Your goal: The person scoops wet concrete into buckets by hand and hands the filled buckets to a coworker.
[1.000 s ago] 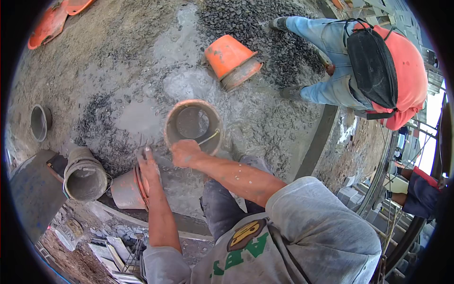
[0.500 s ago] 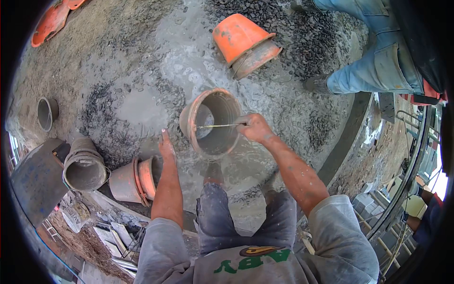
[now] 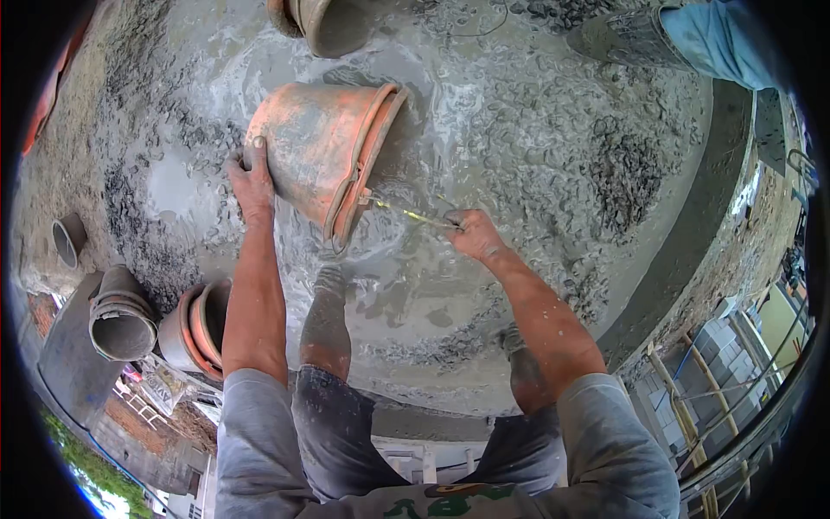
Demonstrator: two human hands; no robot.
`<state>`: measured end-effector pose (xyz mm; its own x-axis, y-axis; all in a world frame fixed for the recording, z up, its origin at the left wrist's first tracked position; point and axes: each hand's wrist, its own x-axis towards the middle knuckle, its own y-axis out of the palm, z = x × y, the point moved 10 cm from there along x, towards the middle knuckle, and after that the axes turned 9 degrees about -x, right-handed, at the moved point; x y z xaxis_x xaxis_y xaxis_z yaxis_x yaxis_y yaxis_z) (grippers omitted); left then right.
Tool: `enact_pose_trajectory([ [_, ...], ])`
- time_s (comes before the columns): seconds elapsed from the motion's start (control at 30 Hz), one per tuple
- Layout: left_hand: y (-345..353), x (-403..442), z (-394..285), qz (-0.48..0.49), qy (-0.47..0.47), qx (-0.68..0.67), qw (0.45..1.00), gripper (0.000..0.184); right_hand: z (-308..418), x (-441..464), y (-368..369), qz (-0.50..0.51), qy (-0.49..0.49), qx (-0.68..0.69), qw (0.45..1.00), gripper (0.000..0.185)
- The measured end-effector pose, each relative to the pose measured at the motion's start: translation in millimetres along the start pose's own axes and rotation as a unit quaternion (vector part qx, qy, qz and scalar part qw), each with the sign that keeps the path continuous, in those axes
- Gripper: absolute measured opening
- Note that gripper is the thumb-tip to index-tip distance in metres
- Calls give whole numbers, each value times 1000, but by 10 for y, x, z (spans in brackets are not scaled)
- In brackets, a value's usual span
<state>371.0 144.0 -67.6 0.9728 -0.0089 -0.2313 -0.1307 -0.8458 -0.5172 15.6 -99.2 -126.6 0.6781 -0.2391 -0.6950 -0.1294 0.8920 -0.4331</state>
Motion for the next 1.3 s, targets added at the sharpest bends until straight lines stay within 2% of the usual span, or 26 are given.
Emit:
enact_pose_trajectory([
  [0.03,104,-57,-18,-2,-4,1,1000,64,38,-94,34,27,-14,-11,999,21],
  [0.1,289,-108,-70,-26,-7,-18,999,67,184,-300,-213,-23,-13,49,998,18],
  [0.17,434,-138,-137,-30,14,77,996,69,277,-419,-408,-63,-12,69,996,16],
  [0.23,677,-378,-503,14,49,67,996,68,289,-537,-569,-100,0,64,993,15],
  [0.3,815,-815,-1149,120,4,-143,983,59,254,-583,-586,-96,34,76,992,14],
  [0.37,939,-1097,-1152,211,128,39,968,45,310,-610,-616,-86,77,123,986,15],
  [0.43,868,-1269,-1279,226,157,56,960,36,402,-724,-642,-61,132,204,968,20],
  [0.53,856,-1127,-1005,245,82,-33,965,32,920,-1038,-722,-35,105,195,975,26],
  [0.63,965,-1298,-1059,296,125,40,946,34,916,-1352,-842,-37,194,233,952,27],
  [0.77,1105,-1464,-1045,363,121,44,923,33,964,-1575,-1056,-51,140,154,977,30],
  [0.83,1141,-1427,-1195,363,175,79,912,37,795,-1840,-1186,-41,216,147,964,32],
  [0.9,1092,-1503,-1249,356,214,106,904,40,886,-2135,-1537,-74,189,137,970,31],
  [0.97,1124,-1565,-1303,340,263,118,895,42,997,-2352,-1788,-95,214,111,966,26],
  [1.0,1078,-1590,-1325,314,248,96,911,42,1050,-2443,-1860,-108,228,99,963,24],
  [1.1,929,-1685,-1303,297,193,176,918,40,1283,-2320,-1825,-123,213,98,964,19],
  [1.2,910,-1854,-1099,409,103,123,899,42,1481,-2054,-1603,-117,181,-13,976,17],
  [1.3,743,-1646,-1104,438,107,105,886,44,1833,-1864,-1528,-117,161,-109,974,15],
])
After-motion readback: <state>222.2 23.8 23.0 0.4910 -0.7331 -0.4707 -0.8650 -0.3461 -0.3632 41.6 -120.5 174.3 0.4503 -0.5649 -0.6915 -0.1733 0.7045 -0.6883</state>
